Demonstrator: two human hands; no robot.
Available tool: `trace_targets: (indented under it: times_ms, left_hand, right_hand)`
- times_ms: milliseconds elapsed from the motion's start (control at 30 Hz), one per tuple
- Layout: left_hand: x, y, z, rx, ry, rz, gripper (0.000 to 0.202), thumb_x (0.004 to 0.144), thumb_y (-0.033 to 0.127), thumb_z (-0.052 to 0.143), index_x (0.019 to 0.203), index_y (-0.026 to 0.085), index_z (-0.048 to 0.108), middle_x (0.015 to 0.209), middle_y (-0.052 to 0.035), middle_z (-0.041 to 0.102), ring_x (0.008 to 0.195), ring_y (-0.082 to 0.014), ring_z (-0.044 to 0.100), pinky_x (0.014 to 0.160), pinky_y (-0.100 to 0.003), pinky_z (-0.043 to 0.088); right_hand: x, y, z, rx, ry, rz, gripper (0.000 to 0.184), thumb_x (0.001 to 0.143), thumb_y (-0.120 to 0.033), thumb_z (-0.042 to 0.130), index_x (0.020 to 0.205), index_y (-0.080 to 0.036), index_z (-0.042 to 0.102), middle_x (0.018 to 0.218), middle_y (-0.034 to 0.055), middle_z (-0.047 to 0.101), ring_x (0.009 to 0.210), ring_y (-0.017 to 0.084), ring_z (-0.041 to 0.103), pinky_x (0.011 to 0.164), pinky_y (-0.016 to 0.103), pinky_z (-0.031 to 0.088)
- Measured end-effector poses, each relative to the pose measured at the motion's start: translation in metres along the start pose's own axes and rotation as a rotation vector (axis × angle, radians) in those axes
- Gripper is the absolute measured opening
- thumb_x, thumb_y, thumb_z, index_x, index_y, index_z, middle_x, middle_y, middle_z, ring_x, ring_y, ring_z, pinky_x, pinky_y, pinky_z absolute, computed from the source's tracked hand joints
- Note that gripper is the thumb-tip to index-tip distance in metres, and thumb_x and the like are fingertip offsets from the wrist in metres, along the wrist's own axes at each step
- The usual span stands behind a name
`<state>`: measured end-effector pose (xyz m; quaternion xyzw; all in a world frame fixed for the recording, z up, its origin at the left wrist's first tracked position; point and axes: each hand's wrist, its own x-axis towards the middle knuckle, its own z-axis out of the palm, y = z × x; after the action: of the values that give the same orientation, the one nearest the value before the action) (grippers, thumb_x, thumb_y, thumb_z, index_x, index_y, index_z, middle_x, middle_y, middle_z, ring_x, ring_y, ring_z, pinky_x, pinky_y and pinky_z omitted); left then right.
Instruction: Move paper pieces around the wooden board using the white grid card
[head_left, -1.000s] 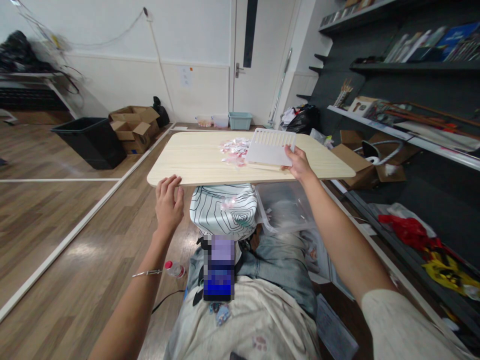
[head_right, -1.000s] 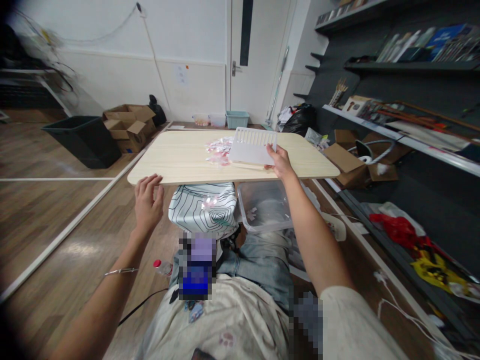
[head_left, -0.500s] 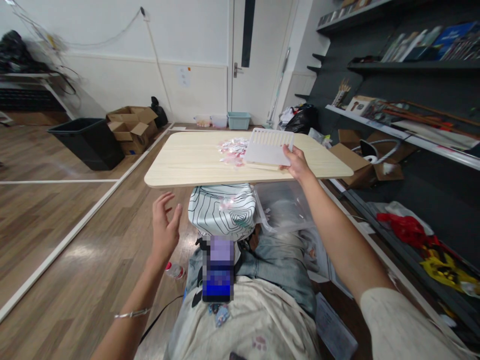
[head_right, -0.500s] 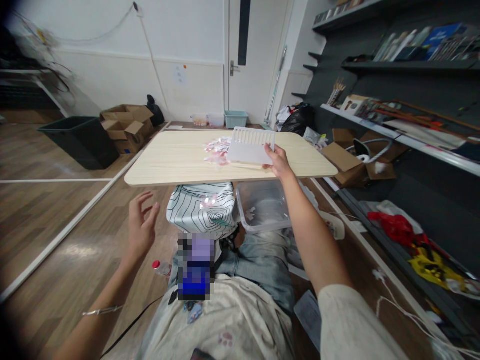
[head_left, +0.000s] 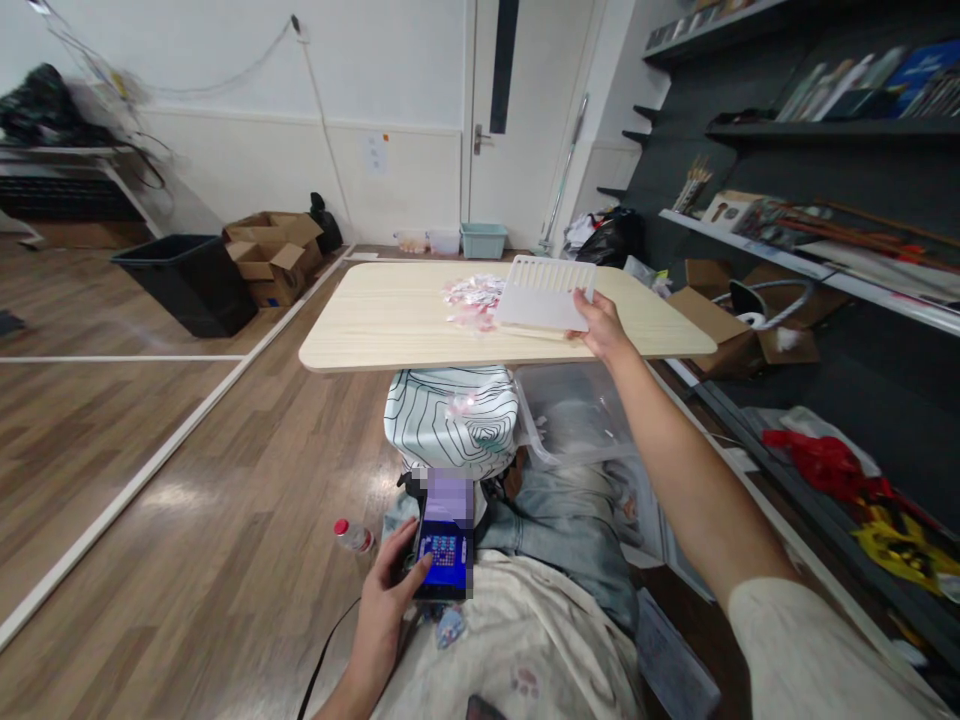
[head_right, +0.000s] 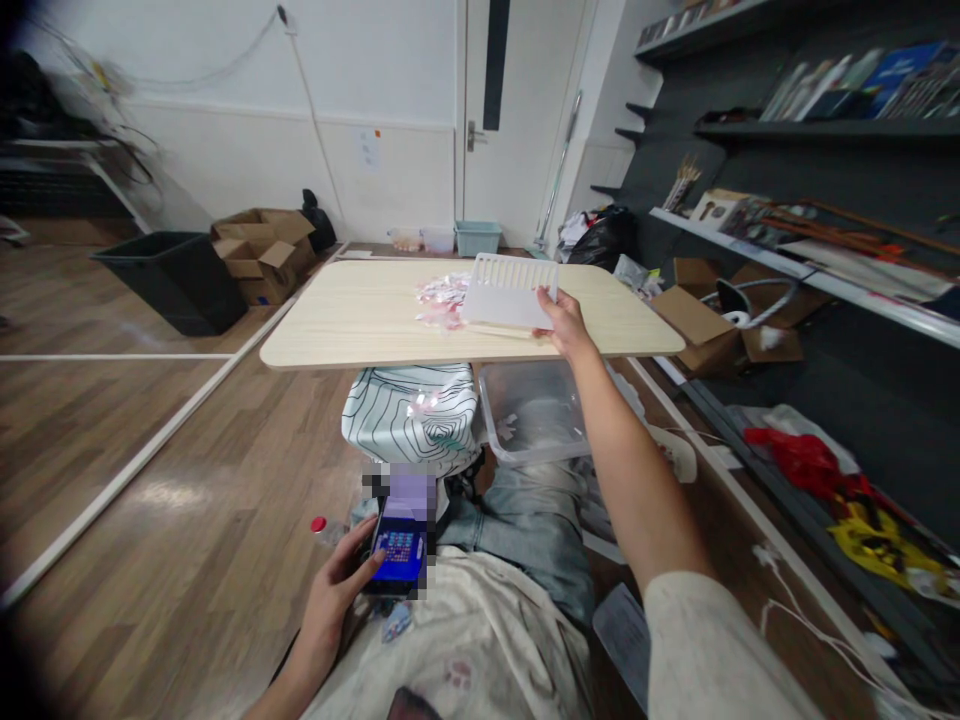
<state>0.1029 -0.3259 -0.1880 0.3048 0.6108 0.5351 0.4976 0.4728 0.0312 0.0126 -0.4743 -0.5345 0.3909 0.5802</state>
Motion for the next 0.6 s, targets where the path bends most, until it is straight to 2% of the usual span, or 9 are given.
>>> trace_targets:
  times_ms: [100,300,467,600]
  left_hand:
    - [0.0052,-0.0017,0.001,0.007,0.006,-0.027,0.077,0.058,0.067,0.102,0.12,0.024,0.089,0.148,-0.0155,0.079,0.153,-0.0452,0.063,0.134,-0.058,0.045]
    - [0.0047,-0.0031,0.0019,0.051,0.003,0.019,0.073,0.061,0.065,0.101,0.12,0.024,0.088,0.148,-0.0157,0.079,0.151,-0.0432,0.065,0.134,-0.057,0.044]
    - [0.0062,-0.0013,0.0021,0.066,0.003,0.025,0.072,0.061,0.071,0.099,0.115,0.024,0.088,0.149,-0.0163,0.078,0.151,-0.0442,0.064,0.134,-0.058,0.043]
    - [0.0067,-0.0017,0.0008,0.064,-0.012,0.002,0.075,0.064,0.076,0.096,0.118,0.025,0.088,0.15,-0.0157,0.077,0.151,-0.0443,0.064,0.131,-0.056,0.047]
  right_hand:
    - [0.0,0.0002,-0.0009,-0.001,-0.011,0.003,0.067,0.075,-0.081,0.091,0.107,-0.029,0.064,0.094,0.0033,0.071,0.086,0.024,0.07,0.047,0.026,0.054]
    - [0.0021,0.0034,-0.0027,0.0,-0.003,-0.003,0.067,0.077,-0.081,0.091,0.11,-0.028,0.067,0.098,0.0048,0.074,0.09,0.026,0.074,0.05,0.028,0.058]
    - [0.0033,0.0057,-0.004,0.002,-0.002,-0.005,0.067,0.077,-0.081,0.091,0.112,-0.028,0.069,0.1,0.0059,0.076,0.092,0.028,0.076,0.051,0.029,0.058]
    - [0.0034,0.0054,-0.0039,0.007,-0.007,-0.02,0.068,0.077,-0.081,0.092,0.111,-0.027,0.069,0.096,0.0046,0.075,0.089,0.027,0.075,0.049,0.028,0.058]
